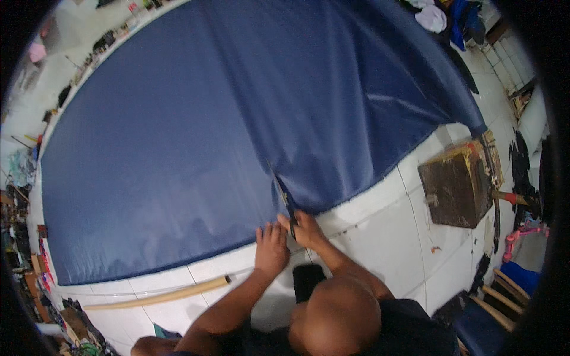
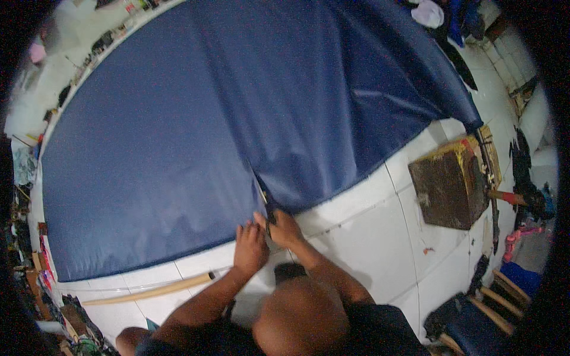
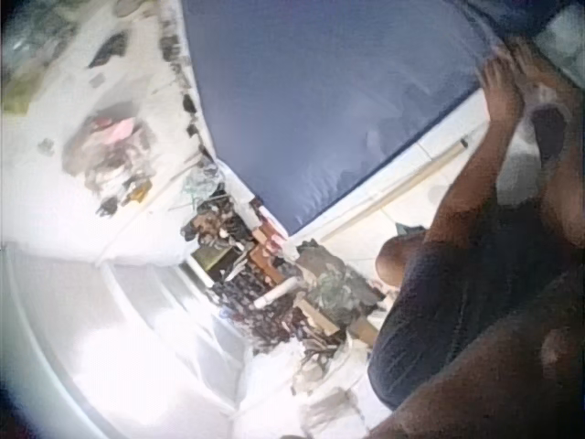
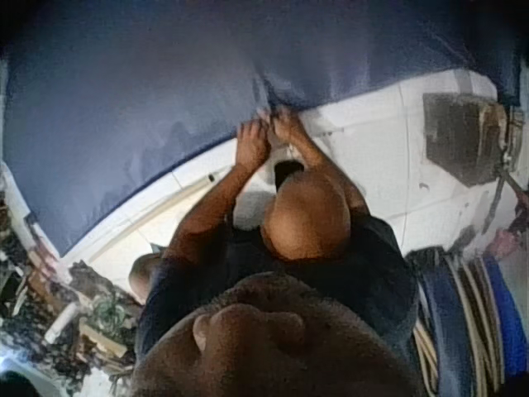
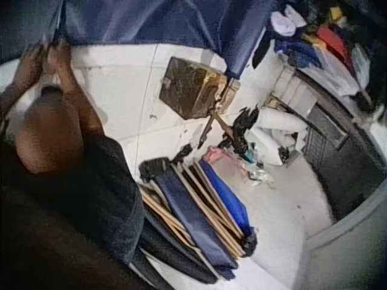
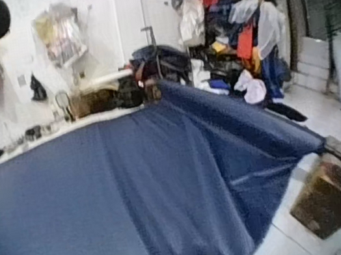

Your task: The person unrolls a piece of blue fabric, flattens it on the floor, uses a wooden pole to mark a straight line, and cuts the fabric into two pieces using shears.

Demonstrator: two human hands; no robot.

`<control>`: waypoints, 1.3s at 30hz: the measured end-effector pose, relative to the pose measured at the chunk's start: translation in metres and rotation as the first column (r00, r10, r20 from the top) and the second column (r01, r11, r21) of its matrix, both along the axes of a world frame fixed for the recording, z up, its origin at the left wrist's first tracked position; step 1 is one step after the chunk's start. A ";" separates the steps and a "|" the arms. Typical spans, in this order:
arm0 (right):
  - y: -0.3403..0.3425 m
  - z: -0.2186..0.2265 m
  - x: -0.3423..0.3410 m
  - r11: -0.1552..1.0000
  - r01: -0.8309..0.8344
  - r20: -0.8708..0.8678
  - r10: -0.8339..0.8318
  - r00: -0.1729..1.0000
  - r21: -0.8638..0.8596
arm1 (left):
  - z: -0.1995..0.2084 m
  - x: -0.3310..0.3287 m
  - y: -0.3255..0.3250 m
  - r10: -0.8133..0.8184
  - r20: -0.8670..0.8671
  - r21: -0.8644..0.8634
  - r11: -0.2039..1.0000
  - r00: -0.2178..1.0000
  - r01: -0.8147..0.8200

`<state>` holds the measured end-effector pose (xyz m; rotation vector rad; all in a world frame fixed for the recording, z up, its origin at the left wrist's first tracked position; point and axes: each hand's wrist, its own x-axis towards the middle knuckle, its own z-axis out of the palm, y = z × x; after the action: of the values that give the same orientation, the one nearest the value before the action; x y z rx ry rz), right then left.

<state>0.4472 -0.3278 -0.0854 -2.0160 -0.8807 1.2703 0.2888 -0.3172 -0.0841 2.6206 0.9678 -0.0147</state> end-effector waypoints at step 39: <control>0.210 0.003 0.040 0.986 0.105 -0.285 -0.064 0.956 0.131 | 0.018 0.015 0.005 -0.007 -0.258 -0.035 0.999 0.966 -0.002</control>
<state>0.4867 -0.1183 -0.0820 -1.6907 -0.7208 1.3607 0.3034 -0.3118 -0.0657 2.6313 1.0365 -0.3793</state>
